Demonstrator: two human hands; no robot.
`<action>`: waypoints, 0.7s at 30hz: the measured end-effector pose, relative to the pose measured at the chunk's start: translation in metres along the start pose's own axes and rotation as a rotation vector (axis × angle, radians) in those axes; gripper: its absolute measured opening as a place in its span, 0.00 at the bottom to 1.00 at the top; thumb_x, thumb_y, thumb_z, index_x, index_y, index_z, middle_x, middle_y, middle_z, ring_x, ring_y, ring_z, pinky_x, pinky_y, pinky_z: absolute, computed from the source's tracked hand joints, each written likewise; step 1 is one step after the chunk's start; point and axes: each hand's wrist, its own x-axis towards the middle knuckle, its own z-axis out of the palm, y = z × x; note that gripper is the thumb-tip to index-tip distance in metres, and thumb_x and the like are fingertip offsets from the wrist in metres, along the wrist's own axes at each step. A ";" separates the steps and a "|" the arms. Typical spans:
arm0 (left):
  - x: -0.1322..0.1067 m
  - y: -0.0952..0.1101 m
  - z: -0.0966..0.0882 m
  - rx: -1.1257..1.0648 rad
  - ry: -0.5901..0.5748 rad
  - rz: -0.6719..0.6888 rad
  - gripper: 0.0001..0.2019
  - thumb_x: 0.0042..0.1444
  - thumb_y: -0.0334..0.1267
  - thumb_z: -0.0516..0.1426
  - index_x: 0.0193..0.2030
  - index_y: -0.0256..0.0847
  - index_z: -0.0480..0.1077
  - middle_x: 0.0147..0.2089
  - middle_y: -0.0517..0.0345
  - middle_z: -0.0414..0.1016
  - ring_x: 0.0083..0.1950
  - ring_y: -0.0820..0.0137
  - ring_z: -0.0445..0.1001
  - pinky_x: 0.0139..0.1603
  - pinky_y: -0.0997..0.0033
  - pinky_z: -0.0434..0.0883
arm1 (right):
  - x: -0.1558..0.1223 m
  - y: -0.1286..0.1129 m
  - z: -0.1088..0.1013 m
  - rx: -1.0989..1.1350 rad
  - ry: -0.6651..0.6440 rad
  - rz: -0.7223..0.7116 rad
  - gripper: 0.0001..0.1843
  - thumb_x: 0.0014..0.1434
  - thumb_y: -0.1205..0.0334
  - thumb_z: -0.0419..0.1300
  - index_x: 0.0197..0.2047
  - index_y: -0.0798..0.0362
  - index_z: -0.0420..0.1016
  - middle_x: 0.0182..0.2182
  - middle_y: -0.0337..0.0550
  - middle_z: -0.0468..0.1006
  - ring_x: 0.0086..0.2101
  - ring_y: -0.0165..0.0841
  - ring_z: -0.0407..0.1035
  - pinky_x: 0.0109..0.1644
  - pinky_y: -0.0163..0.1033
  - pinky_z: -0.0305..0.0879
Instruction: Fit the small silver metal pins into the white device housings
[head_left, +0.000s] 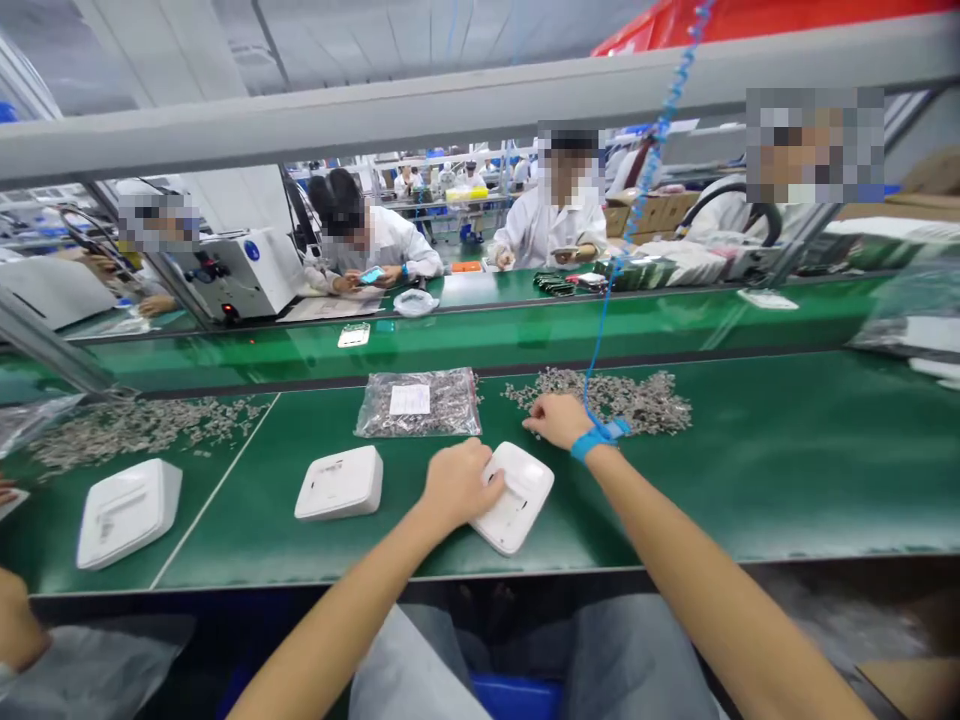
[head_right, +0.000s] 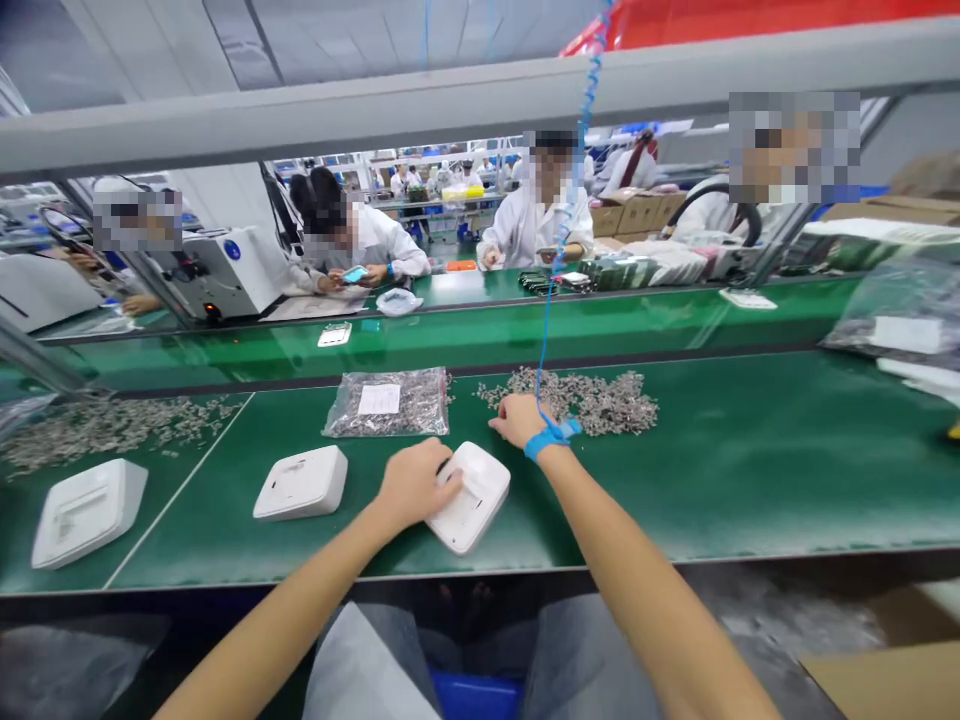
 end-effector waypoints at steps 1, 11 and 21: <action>0.013 0.007 0.009 -0.063 -0.013 0.019 0.10 0.58 0.46 0.57 0.37 0.42 0.74 0.38 0.56 0.75 0.40 0.66 0.73 0.35 0.69 0.63 | 0.001 0.003 0.005 0.008 -0.012 -0.011 0.06 0.55 0.65 0.68 0.28 0.56 0.77 0.27 0.45 0.78 0.33 0.36 0.72 0.35 0.35 0.59; 0.081 -0.016 0.052 -0.745 0.148 -0.131 0.09 0.57 0.42 0.59 0.41 0.39 0.71 0.28 0.63 0.66 0.28 0.74 0.63 0.31 0.73 0.61 | 0.019 0.000 0.016 0.763 -0.132 -0.326 0.12 0.62 0.53 0.59 0.36 0.55 0.70 0.30 0.40 0.73 0.31 0.31 0.68 0.34 0.34 0.65; 0.074 -0.014 0.055 -0.943 0.249 -0.058 0.07 0.64 0.38 0.54 0.40 0.39 0.71 0.32 0.59 0.75 0.32 0.73 0.73 0.35 0.74 0.69 | 0.020 0.012 0.012 1.081 -0.275 -0.500 0.10 0.64 0.56 0.61 0.36 0.54 0.70 0.30 0.39 0.71 0.30 0.29 0.67 0.35 0.35 0.66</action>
